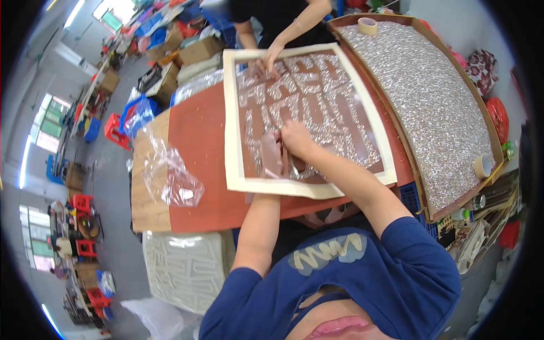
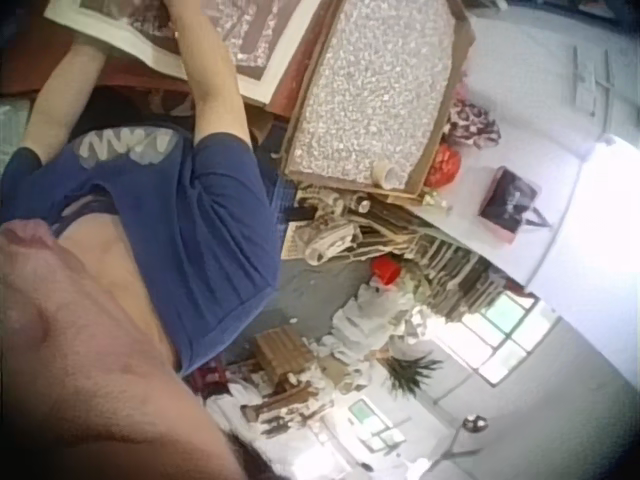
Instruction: Applying rhinestones to a template using adhesive sheets for shoe decoration.
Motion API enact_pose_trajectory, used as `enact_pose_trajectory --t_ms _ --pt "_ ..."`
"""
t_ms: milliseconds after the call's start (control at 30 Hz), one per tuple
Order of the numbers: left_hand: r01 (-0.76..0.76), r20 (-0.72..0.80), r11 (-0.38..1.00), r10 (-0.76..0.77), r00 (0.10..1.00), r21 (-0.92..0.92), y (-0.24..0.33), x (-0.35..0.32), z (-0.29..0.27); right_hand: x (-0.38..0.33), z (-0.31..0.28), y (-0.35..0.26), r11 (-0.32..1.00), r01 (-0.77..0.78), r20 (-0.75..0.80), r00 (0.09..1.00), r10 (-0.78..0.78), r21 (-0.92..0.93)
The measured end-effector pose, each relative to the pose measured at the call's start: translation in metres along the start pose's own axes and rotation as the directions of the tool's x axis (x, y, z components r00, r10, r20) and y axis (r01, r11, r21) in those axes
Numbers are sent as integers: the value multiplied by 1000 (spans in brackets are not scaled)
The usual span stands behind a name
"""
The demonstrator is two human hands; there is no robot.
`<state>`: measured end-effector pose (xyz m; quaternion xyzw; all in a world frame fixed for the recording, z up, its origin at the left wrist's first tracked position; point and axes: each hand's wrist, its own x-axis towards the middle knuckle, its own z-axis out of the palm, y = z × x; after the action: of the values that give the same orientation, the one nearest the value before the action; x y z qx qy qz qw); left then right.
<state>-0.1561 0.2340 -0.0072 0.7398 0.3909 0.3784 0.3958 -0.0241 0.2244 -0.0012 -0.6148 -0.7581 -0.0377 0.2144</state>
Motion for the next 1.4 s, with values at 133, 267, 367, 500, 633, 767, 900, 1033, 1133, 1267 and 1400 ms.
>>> enact_pose_trajectory --t_ms 133,267,367,500,633,767,900,1033,1133,1267,1400 --pt "159 -64 729 -268 961 -666 -50 12 3 12 -8 -17 998 51 158 986 -57 36" --pt "87 -100 958 -118 988 -275 -18 -16 -2 21 -23 5 988 -81 75 995 72 130" --pt "18 -126 998 -11 992 62 16 -4 10 32 -52 13 924 -198 96 980 176 327" --pt "-19 -175 894 109 979 448 -22 4 42 28 -72 18 965 -143 351 934 58 222" --pt "-201 3 667 286 958 717 19 -7 52 -51 -65 13 940 -60 200 980 -9 335" --pt "-218 -69 850 284 956 480 21 -27 44 -128 -80 37 932 10 6 1000 -14 362" --pt "-39 16 919 36 999 391 26 -17 51 -166 -88 83 934 -90 -151 977 151 347" --pt "-127 13 954 129 992 273 -1 -18 44 -166 -88 86 974 75 -73 995 -61 215" --pt "-233 165 906 185 969 354 -6 -24 34 -162 -94 70 972 207 88 972 -217 110" --pt "-420 273 850 341 899 319 -6 -43 27 -167 -104 47 946 274 251 916 -312 176" --pt "-80 211 947 13 978 312 30 -52 32 -183 -106 22 931 361 166 922 -350 -44"
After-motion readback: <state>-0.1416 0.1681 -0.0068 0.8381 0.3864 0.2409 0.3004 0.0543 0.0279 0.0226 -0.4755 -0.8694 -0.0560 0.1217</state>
